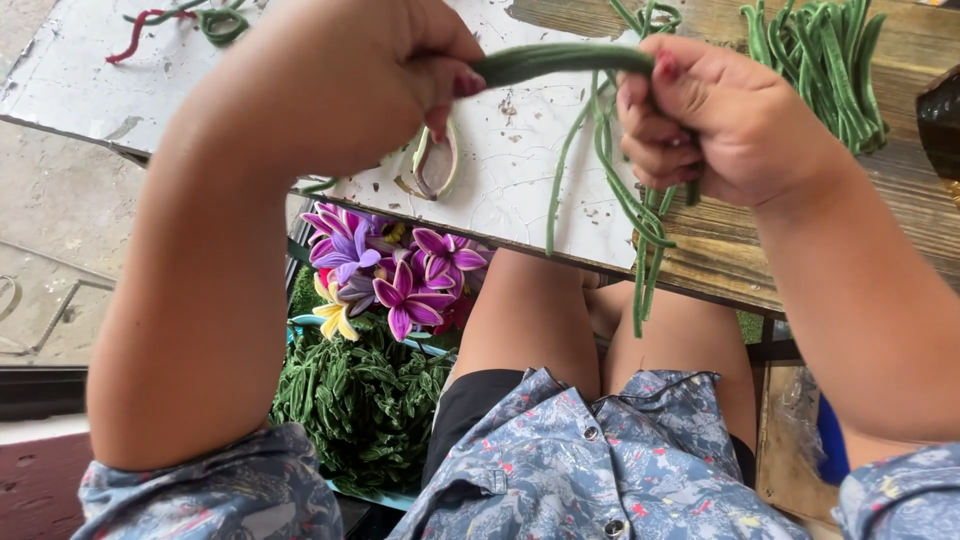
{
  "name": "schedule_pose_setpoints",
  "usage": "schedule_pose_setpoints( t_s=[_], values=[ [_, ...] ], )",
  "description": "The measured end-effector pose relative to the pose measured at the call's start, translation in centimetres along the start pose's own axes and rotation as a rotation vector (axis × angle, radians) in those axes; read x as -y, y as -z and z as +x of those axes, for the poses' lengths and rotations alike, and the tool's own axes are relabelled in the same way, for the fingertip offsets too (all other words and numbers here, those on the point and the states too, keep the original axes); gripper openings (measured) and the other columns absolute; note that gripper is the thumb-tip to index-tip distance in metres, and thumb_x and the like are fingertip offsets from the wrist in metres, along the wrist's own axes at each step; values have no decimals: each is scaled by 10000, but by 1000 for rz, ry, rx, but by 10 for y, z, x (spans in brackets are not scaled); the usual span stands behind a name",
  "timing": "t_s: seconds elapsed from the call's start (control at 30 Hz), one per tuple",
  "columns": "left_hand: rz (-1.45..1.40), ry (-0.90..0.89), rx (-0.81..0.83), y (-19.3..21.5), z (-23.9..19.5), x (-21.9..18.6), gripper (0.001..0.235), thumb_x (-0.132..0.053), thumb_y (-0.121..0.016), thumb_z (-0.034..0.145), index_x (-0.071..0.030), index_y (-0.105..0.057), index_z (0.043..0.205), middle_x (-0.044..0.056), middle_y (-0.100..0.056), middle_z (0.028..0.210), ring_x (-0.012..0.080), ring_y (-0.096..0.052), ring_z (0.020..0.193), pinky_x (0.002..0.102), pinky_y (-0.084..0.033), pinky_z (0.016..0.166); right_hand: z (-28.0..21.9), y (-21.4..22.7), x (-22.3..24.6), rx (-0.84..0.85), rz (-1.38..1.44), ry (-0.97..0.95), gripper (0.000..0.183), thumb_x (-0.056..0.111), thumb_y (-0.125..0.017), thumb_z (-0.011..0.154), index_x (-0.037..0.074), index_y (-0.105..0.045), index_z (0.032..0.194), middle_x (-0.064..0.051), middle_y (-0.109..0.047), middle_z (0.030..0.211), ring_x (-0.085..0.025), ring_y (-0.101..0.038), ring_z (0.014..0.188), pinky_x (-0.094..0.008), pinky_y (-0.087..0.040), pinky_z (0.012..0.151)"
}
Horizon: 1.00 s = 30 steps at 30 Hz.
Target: The person trims long green plant stems using shears, cutting them into shorter pieces and arranging them into a neat pile on the table. The person repeatedly picks up stems, aligns them, and cuts them to a uniform length.
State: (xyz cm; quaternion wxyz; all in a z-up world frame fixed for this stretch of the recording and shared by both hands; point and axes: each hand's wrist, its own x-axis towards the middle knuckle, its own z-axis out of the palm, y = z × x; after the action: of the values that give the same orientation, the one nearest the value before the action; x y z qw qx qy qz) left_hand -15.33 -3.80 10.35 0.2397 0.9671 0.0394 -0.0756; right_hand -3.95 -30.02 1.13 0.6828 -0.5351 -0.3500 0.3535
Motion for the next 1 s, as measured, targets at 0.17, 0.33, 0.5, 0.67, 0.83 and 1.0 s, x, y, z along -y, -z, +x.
schedule_pose_setpoints(
  t_s=[0.17, 0.33, 0.5, 0.67, 0.83, 1.0],
  values=[
    [-412, -144, 96, -31, -1, -11, 142, -137, -641, 1021, -122, -758, 941, 9, -699, 635, 63, -605, 498, 220, -522, 485, 6, -4, -13, -198, 209, 108, 137, 308, -566, 1060, 177, -576, 1019, 24, -350, 789, -86, -293, 569, -217, -239, 478],
    [-684, -525, -151, -82, 16, -16, 164, -165, -784, 970, -133, -745, 814, -94, -547, 691, 20, -399, 655, 208, -334, 573, 17, -22, -43, -467, 202, 196, 104, 189, -511, 1129, 213, -573, 1048, -67, -470, 849, -188, -433, 600, -279, -354, 451],
    [-788, -686, -427, -105, 38, -31, 194, -86, -784, 892, -105, -662, 743, -77, -456, 684, 52, -394, 687, 217, -341, 587, 22, -27, -56, -465, -113, 408, 345, -89, -359, 960, 180, -531, 1090, -45, -480, 1012, -167, -508, 937, -265, -498, 869],
    [-917, -668, -415, -114, 44, -42, 153, -86, -730, 877, -106, -637, 757, -57, -517, 697, 83, -498, 542, 217, -430, 433, 20, -32, -59, -579, -59, 280, 304, 13, -372, 1009, 220, -554, 1138, -33, -431, 813, -151, -439, 694, -263, -412, 631],
    [-651, -638, -677, -132, 54, -36, 43, -197, -778, 909, -226, -772, 939, -81, -653, 1021, 179, -511, 983, 331, -370, 924, 16, -28, -68, -729, 8, 124, 263, 143, -395, 1071, 270, -585, 1200, -16, -369, 557, -128, -352, 382, -257, -301, 326],
    [-961, -499, -547, -125, 53, -34, 274, -426, -755, 811, -162, -683, 837, 28, -478, 1087, 118, -544, 1076, 239, -459, 971, -1, -48, -48, -254, -1, 292, 441, 517, -486, 1068, 118, -568, 1238, -12, -323, 551, -99, -285, 391, -242, -236, 390]
  ],
)
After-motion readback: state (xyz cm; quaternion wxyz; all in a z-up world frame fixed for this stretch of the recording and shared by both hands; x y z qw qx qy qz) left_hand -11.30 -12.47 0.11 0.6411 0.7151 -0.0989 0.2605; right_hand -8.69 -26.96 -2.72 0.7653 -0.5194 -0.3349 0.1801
